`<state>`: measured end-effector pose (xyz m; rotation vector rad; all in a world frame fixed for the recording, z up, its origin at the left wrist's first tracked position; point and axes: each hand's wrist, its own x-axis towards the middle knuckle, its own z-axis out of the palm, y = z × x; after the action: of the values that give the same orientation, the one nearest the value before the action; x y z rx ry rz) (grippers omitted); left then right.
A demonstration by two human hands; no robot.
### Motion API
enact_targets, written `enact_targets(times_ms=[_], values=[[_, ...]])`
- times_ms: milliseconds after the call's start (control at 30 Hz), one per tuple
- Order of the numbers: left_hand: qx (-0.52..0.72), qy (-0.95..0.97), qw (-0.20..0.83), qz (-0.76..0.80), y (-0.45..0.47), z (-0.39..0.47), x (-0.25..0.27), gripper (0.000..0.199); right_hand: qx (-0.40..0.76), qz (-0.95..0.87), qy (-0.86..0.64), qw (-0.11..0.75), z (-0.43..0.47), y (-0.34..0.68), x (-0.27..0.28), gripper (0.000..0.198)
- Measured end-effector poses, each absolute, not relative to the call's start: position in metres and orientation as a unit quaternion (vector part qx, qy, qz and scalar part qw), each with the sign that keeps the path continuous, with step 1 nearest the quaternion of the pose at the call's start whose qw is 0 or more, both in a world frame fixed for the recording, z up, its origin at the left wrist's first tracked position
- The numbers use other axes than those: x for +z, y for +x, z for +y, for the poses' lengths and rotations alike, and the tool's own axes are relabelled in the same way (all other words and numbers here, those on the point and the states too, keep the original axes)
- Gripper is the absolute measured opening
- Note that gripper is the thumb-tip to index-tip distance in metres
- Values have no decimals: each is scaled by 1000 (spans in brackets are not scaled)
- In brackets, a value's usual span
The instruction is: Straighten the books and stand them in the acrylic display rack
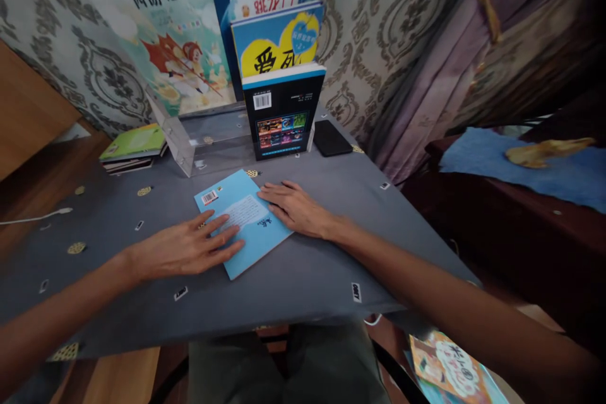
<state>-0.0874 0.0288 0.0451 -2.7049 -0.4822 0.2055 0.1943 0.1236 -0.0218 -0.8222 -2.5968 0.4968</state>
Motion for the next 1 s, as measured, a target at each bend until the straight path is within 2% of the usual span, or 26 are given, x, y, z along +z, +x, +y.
enact_targets(times_ms=[167, 333, 400, 500, 567, 633, 667, 733, 833, 1000], values=[[-11, -950, 192, -246, -100, 33, 22, 52, 186, -917, -296, 190, 124, 194, -23, 44], [-214, -916, 82, -328, -87, 42, 9, 40, 297, -883, -288, 220, 134, 200, -16, 43], [-267, -885, 14, -381, -75, 44, 14, 32, 376, -844, -297, 240, 138, 204, -11, 51], [-327, -813, -70, -476, -58, 46, 26, 30, 469, -781, -316, 266, 142, 207, -2, 76], [-395, -751, -91, -521, -50, 49, 33, 33, 509, -753, -311, 280, 142, 206, 2, 92], [-474, -688, -103, -540, -44, 55, 39, 34, 561, -719, -282, 299, 140, 204, 5, 97], [-507, -659, -113, -544, -42, 59, 41, 34, 588, -699, -262, 313, 139, 203, 6, 94], [-561, -612, -153, -536, -38, 66, 45, 35, 619, -666, -226, 349, 137, 202, 6, 76], [-632, -548, -240, -492, -28, 75, 49, 38, 609, -656, -212, 391, 134, 202, 5, 56], [-694, -428, -373, -442, -14, 84, 45, 40, 671, -604, -232, 361, 131, 204, 2, 40]])
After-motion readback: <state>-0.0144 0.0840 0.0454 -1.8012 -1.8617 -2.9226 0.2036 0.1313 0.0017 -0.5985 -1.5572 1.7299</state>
